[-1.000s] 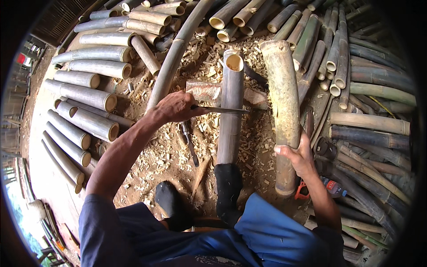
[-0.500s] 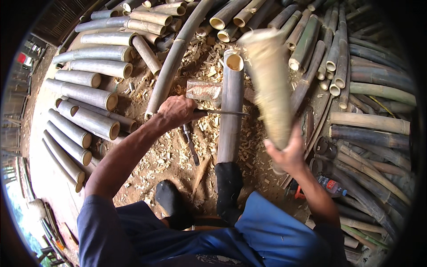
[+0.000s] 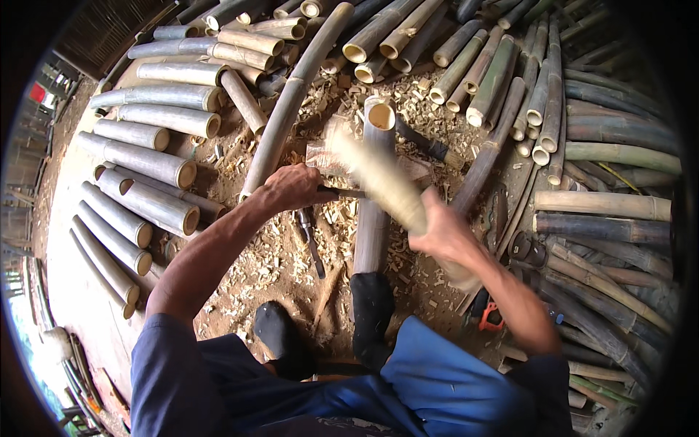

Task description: The person uses a knife to carve notches and holes into bamboo poles, occasionally using a wooden mallet to strike the knife. They handle several poles one at a time while sitting among wood shavings.

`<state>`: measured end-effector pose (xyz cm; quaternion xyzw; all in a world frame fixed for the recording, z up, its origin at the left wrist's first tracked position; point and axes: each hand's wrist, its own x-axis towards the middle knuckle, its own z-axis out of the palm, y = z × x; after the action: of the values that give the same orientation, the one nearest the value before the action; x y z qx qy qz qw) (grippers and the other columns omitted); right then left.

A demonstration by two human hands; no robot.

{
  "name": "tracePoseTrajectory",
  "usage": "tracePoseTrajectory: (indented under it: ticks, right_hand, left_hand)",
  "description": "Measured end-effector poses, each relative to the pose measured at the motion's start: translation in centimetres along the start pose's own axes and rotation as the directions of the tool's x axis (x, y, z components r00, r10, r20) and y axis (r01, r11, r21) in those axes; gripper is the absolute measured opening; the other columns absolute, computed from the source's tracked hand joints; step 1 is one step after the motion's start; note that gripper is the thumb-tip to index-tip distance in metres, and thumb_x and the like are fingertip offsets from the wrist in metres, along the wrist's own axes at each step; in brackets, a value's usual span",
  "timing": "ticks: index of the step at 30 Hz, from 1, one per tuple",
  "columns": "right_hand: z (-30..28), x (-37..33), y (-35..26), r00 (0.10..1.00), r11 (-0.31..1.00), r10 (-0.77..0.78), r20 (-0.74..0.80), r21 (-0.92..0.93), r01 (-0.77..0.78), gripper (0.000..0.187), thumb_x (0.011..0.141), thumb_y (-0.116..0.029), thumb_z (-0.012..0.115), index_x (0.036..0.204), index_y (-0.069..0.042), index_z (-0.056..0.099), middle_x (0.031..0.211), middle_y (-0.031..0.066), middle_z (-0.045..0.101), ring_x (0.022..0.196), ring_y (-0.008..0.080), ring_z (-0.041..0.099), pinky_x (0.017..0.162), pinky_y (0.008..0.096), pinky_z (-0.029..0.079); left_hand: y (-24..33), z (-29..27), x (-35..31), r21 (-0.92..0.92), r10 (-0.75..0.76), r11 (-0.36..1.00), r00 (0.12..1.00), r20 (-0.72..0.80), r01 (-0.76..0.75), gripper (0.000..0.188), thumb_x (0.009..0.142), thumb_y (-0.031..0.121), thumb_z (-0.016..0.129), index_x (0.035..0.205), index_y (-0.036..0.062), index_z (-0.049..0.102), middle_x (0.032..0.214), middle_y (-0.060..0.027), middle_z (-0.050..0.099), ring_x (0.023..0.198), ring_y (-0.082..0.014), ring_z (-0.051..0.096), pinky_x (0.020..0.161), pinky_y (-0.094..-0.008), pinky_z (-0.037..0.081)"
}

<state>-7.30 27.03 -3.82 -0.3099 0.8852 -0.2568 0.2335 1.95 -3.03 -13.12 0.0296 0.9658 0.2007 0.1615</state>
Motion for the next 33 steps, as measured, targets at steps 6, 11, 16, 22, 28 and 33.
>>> tracePoseTrajectory:
  ticks: [6, 11, 16, 22, 28, 33]
  right_hand:
    - [-10.6, 2.7, -6.8, 0.972, 0.955, -0.066, 0.227, 0.297, -0.004, 0.077, 0.072, -0.030, 0.082, 0.128, 0.010, 0.047, 0.113, 0.0222, 0.062, 0.097, 0.0277, 0.066, 0.090, 0.0358, 0.057]
    - [-5.5, 2.7, -3.9, 0.733, 0.844, -0.280, -0.620, 0.205, 0.496, 0.057, 0.078, -0.024, 0.074, 0.121, 0.005, 0.050, 0.095, 0.0143, 0.062, 0.085, 0.0217, 0.065, 0.073, 0.0363, 0.058]
    - [-2.9, 3.9, -2.5, 0.882, 0.961, 0.235, 0.408, -0.235, -0.147, 0.086, 0.071, -0.018, 0.080, 0.140, 0.012, 0.038, 0.123, 0.0289, 0.056, 0.107, 0.0297, 0.062, 0.092, 0.0359, 0.056]
    - [-7.3, 3.6, -3.6, 0.988, 0.867, -0.056, 0.146, 0.497, -0.025, 0.081, 0.070, -0.028, 0.082, 0.135, 0.005, 0.045, 0.117, 0.0182, 0.059, 0.103, 0.0264, 0.062, 0.093, 0.0369, 0.053]
    - [-5.6, 1.3, -2.2, 1.000, 0.704, 0.013, -0.027, 0.710, 0.010, 0.073, 0.073, -0.027, 0.078, 0.133, 0.001, 0.047, 0.107, 0.0090, 0.060, 0.093, 0.0160, 0.060, 0.082, 0.0312, 0.052]
    - [-4.7, -1.2, 1.0, 0.995, 0.721, 0.090, -0.040, 0.692, -0.037, 0.077, 0.074, -0.021, 0.078, 0.139, 0.001, 0.044, 0.114, 0.0084, 0.059, 0.101, 0.0174, 0.059, 0.092, 0.0324, 0.049]
  left_hand:
    - [-2.6, 0.7, -0.6, 0.029, -0.028, 0.999, 0.999, 0.037, 0.027, 0.059, 0.089, 0.065, 0.061, 0.080, 0.0082, 0.073, 0.056, -0.0022, 0.061, 0.047, -0.0154, 0.059, 0.048, -0.0348, 0.053]
    - [-1.6, 0.8, 0.9, 0.018, -0.002, 1.000, 0.999, 0.048, 0.001, 0.055, 0.089, 0.063, 0.063, 0.084, 0.0096, 0.077, 0.058, -0.0022, 0.064, 0.048, -0.0166, 0.061, 0.047, -0.0366, 0.052]
    - [-0.6, -0.5, 1.0, -0.047, -0.081, 0.995, 0.975, 0.207, 0.093, 0.057, 0.089, 0.065, 0.061, 0.081, 0.0105, 0.075, 0.063, -0.0032, 0.065, 0.051, -0.0153, 0.060, 0.053, -0.0372, 0.053]
    - [-3.4, 1.4, 1.4, 0.008, -0.037, 0.999, 0.970, 0.242, 0.036, 0.051, 0.091, 0.062, 0.061, 0.083, 0.0129, 0.075, 0.058, 0.0004, 0.060, 0.047, -0.0110, 0.053, 0.045, -0.0350, 0.048]
    - [-0.6, 3.6, -2.6, 0.137, 0.064, 0.989, 0.989, -0.132, -0.046, 0.046, 0.099, 0.055, 0.048, 0.085, 0.0132, 0.060, 0.066, -0.0015, 0.055, 0.048, -0.0102, 0.042, 0.041, -0.0316, 0.042]
    - [3.6, 5.0, -7.2, 0.165, 0.193, 0.976, 0.903, -0.383, -0.138, 0.032, 0.090, 0.043, 0.067, 0.094, 0.0117, 0.059, 0.085, -0.0054, 0.060, 0.069, -0.0199, 0.064, 0.060, -0.0390, 0.055]
